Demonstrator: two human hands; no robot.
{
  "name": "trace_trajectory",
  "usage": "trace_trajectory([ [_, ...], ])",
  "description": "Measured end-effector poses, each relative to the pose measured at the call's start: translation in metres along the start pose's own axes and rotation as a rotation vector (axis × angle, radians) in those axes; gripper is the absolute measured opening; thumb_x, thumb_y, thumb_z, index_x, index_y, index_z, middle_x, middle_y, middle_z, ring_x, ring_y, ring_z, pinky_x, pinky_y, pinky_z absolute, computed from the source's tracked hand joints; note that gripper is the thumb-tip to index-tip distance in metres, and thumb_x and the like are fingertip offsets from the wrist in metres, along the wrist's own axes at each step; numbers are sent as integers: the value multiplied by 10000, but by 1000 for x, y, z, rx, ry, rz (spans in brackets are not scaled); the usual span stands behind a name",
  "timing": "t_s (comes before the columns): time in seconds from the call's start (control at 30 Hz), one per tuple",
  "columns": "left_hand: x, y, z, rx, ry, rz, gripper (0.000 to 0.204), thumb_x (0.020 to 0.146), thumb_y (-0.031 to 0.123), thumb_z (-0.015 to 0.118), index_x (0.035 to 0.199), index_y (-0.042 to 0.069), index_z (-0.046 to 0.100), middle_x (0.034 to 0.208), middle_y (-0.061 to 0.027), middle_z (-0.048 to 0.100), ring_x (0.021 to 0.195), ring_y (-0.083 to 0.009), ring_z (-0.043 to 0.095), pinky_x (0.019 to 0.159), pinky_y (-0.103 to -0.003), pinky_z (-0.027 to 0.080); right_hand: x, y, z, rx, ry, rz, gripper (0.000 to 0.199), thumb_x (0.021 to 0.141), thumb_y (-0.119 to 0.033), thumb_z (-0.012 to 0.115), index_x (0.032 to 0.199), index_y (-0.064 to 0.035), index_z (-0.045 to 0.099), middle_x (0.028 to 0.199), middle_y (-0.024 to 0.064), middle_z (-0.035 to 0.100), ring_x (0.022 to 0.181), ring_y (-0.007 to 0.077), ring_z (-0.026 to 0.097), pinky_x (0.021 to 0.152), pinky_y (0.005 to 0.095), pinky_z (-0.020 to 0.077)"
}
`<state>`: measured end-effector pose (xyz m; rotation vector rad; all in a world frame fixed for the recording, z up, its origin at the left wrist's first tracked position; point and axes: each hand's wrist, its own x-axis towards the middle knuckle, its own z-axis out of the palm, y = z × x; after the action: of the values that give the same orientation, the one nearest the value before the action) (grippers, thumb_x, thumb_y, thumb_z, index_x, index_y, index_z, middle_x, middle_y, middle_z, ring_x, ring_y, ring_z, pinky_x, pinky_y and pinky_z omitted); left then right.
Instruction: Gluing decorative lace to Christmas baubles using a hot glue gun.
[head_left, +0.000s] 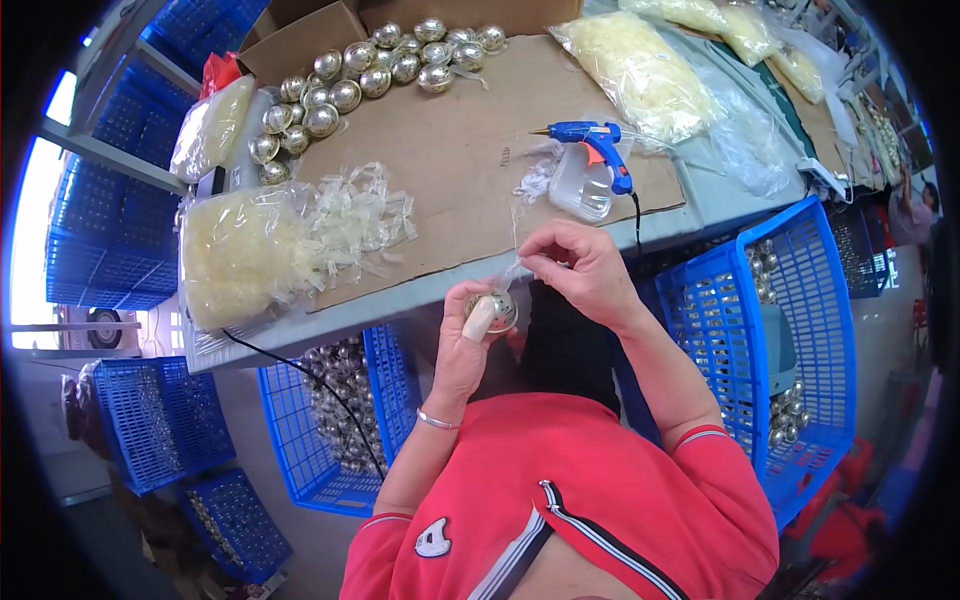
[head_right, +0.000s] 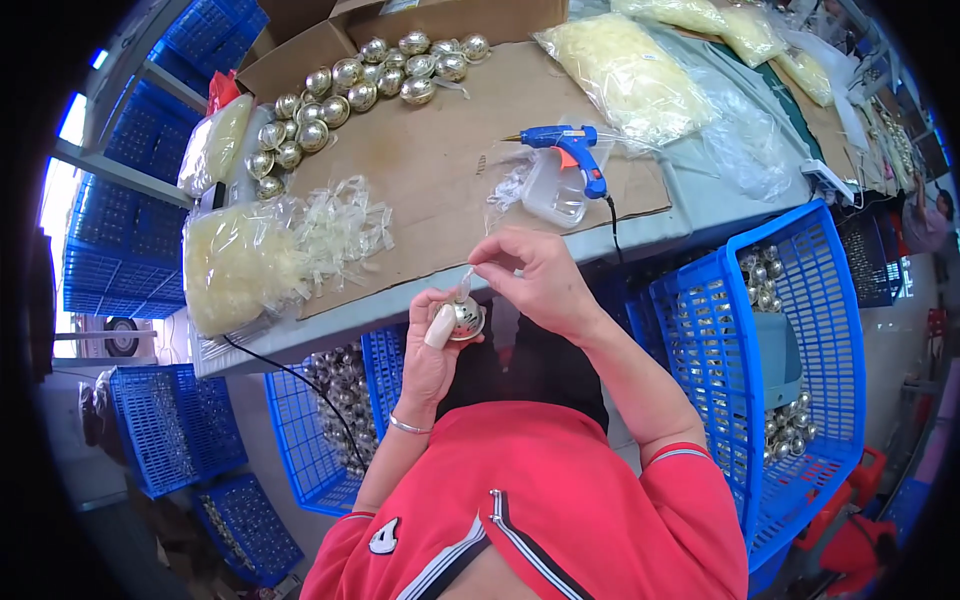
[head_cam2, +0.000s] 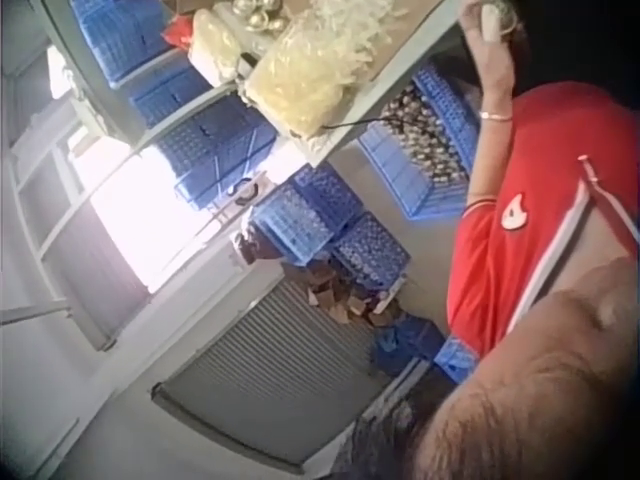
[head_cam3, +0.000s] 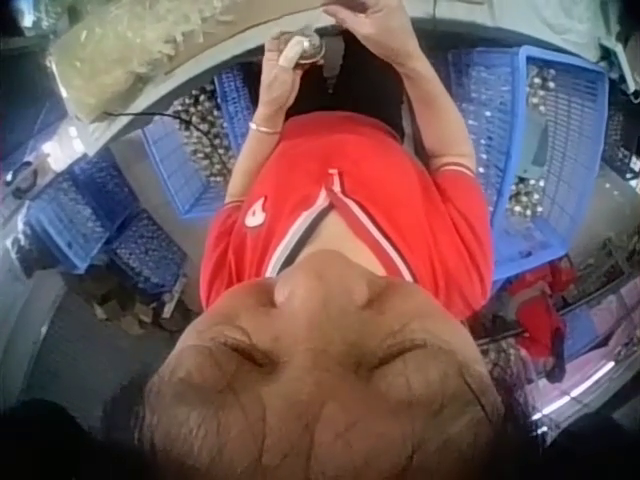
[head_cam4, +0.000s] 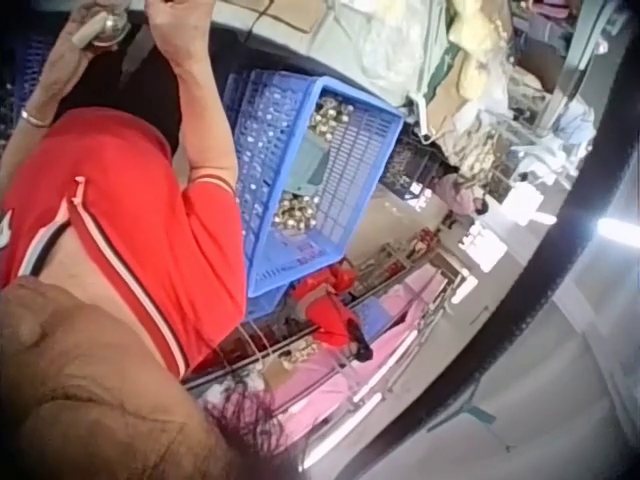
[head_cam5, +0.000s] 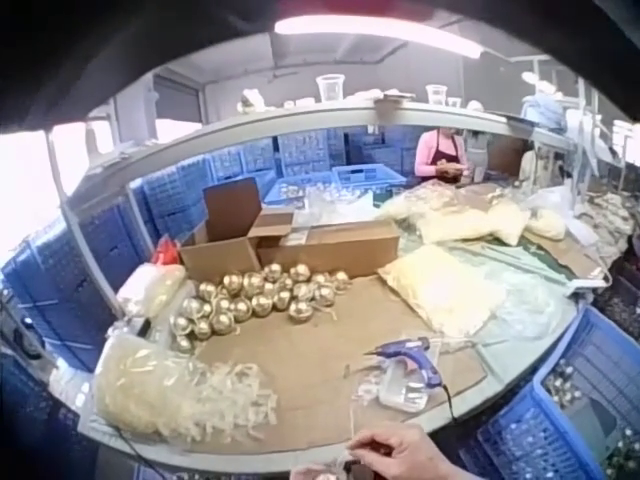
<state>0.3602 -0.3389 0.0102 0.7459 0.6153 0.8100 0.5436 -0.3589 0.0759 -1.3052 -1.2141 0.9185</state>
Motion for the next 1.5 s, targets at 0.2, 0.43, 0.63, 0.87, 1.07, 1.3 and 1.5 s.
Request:
trace_trajectory([
  [0.2,4,0,-7,328,-55,65,289,937,127,497,1224,97,514,1171,-28,459,956,-124,537,789,-273,493,-13,-11,9,55,-54,2,95,813,28,637,902,20,606,811,14,608,735,48,568,647,194,468],
  [0.43,6,1,-1,609,-62,150,382,857,-9,465,1201,102,590,1206,-89,345,1047,-178,463,882,-265,407,-36,3,17,91,-22,28,152,806,46,640,945,18,585,835,34,614,740,61,575,655,196,472],
  [0.63,6,-5,-9,749,-50,225,297,831,11,522,1082,114,644,1206,-107,347,1088,-229,445,951,-311,359,-35,14,14,36,123,-58,142,802,52,640,915,3,568,816,28,607,732,58,574,649,197,470],
  [0.87,5,-5,-11,700,-100,195,205,895,26,500,1064,59,610,1210,-51,344,1011,-131,482,819,-244,456,-21,12,15,89,221,-29,145,806,44,639,909,-8,553,800,9,605,712,46,566,644,190,463],
  [1.07,6,10,5,358,-17,21,689,911,71,466,1484,200,104,1254,-85,414,962,-142,532,828,-290,472,-34,26,27,-45,141,-86,121,796,37,651,876,-12,575,779,25,617,683,56,568,608,200,463],
  [1.3,6,19,24,-159,2,-96,733,913,72,455,1480,249,25,1272,-110,381,972,-205,548,793,-321,507,-35,36,44,-206,247,-276,164,742,69,640,861,-16,564,762,97,588,640,211,596,561,277,476],
  [1.5,17,5,25,-137,52,-22,726,889,53,524,1469,265,142,1104,-54,518,897,-127,554,757,-260,488,-37,32,49,-356,347,-386,155,738,89,640,839,-15,585,748,104,597,611,208,608,557,261,479],
])
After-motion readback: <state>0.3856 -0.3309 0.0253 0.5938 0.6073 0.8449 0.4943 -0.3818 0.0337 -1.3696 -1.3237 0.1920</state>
